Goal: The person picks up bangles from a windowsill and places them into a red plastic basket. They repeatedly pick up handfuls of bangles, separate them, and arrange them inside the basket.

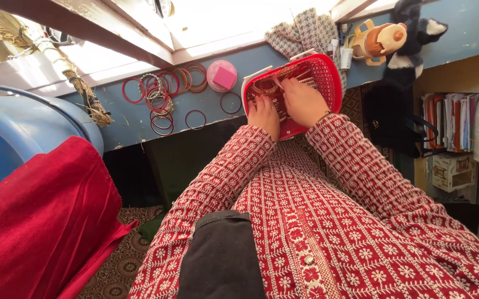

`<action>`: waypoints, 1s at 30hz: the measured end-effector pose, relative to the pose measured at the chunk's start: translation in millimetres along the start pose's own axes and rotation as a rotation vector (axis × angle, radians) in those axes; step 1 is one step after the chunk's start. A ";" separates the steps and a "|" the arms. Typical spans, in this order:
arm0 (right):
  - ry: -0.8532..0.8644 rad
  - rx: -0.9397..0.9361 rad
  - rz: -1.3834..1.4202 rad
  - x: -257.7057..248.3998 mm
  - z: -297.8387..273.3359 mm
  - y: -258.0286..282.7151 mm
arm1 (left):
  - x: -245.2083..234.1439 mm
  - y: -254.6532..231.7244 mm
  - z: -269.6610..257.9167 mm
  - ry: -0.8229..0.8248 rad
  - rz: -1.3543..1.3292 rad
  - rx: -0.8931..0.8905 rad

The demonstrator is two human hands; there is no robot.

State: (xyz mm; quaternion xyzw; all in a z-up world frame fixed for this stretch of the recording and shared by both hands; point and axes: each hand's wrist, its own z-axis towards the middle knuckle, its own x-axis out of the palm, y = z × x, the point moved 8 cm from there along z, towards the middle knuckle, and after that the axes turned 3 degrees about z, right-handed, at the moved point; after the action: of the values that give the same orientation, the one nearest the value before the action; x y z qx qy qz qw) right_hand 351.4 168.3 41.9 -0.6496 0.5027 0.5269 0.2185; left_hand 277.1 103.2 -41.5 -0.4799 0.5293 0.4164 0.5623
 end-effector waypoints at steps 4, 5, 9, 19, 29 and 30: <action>-0.087 -0.071 -0.104 -5.4 -4.1 6.2 | -49.6 14.5 6.7 -0.233 -0.006 0.022; -0.158 -0.078 -0.181 -10.1 -2.3 7.4 | -58.3 15.6 8.8 -0.265 0.011 0.044; -0.334 -0.135 -0.276 -40.7 3.4 32.3 | -45.9 14.1 5.8 -0.217 0.044 0.075; -0.179 0.019 0.362 -15.1 8.6 19.2 | -21.8 15.2 8.4 -0.168 0.021 0.048; -0.140 0.331 0.663 30.8 -3.0 -11.1 | -106.5 50.2 11.6 -0.217 -0.065 0.075; -0.106 0.323 0.733 20.3 -3.7 2.8 | -116.0 61.2 6.7 -0.394 -0.101 0.013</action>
State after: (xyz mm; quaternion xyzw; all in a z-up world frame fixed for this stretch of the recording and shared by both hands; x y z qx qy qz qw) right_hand 349.4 155.6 25.6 -0.3563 0.7655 0.5168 0.1410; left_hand 207.8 126.1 67.7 -0.4115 0.3869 0.4699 0.6784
